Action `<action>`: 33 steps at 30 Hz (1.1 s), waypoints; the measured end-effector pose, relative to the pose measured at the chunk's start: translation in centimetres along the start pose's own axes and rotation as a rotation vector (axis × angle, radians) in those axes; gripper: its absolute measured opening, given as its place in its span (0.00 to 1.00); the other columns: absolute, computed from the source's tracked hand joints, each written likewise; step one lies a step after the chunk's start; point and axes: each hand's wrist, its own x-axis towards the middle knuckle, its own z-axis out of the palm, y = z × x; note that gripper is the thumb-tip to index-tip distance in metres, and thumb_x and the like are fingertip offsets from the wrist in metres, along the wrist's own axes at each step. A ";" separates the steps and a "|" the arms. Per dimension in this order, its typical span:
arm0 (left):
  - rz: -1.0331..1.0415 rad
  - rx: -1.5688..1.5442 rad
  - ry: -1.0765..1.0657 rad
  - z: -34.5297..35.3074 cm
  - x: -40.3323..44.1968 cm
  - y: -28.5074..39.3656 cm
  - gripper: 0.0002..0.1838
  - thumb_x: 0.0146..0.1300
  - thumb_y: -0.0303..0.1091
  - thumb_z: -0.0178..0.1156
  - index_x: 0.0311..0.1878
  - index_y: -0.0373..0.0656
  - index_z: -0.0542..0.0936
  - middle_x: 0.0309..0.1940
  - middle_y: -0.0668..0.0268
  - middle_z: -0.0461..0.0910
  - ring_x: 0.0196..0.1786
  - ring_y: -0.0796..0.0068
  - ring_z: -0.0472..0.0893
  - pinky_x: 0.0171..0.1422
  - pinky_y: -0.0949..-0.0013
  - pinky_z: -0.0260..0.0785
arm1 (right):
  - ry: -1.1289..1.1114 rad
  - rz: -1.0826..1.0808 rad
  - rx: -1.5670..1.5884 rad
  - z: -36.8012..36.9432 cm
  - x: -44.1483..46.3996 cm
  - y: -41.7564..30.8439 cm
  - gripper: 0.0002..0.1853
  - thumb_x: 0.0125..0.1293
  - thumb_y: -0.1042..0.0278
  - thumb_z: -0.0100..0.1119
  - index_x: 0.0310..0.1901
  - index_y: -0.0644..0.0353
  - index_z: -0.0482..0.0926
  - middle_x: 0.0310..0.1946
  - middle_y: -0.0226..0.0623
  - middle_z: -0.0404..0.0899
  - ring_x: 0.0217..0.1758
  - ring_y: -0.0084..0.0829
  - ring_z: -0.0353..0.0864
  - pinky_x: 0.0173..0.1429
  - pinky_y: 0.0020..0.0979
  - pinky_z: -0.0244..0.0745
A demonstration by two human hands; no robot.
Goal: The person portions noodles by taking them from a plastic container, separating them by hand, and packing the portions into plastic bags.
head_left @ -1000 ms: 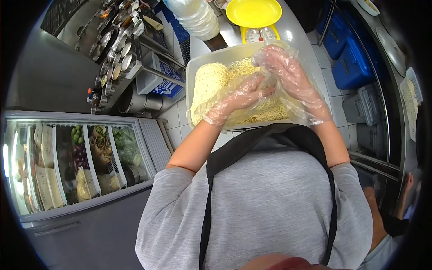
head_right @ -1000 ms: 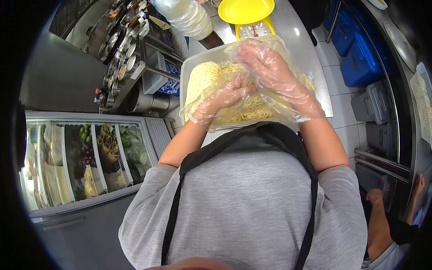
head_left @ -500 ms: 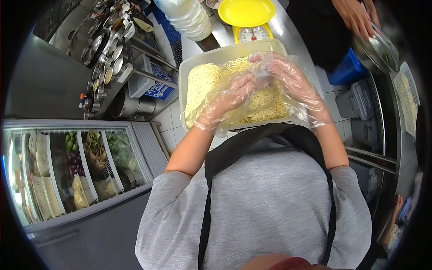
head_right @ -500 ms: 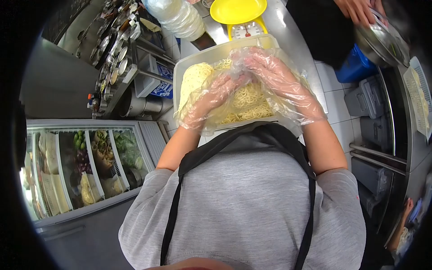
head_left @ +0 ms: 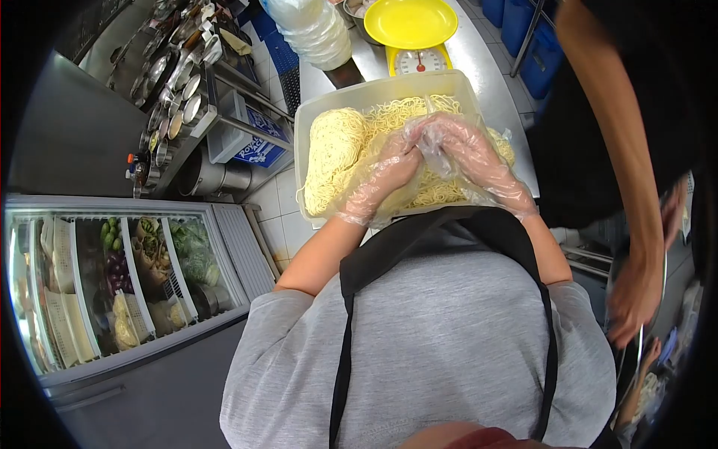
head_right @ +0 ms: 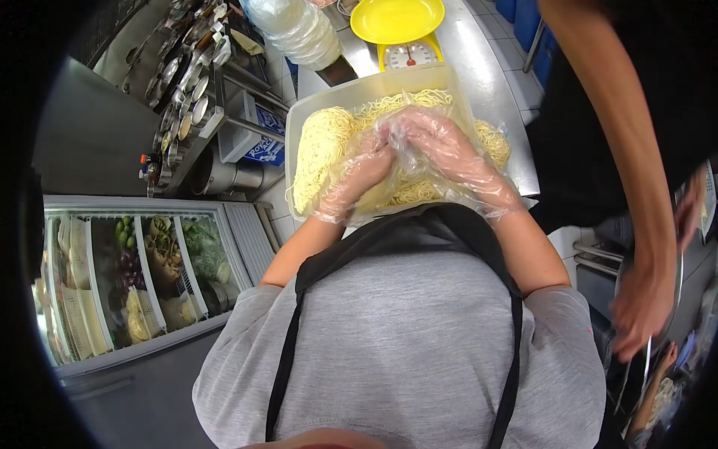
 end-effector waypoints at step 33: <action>-0.164 -0.494 -0.120 -1.5 6.2 -4.3 0.19 0.65 0.33 0.52 0.56 0.33 0.69 0.41 0.67 0.74 0.42 0.78 0.72 0.48 0.74 0.65 | 1.842 0.130 -1.129 -47.7 -32.7 -5.4 0.20 0.56 0.65 0.64 0.48 0.65 0.74 0.43 0.45 0.77 0.47 0.37 0.76 0.53 0.34 0.69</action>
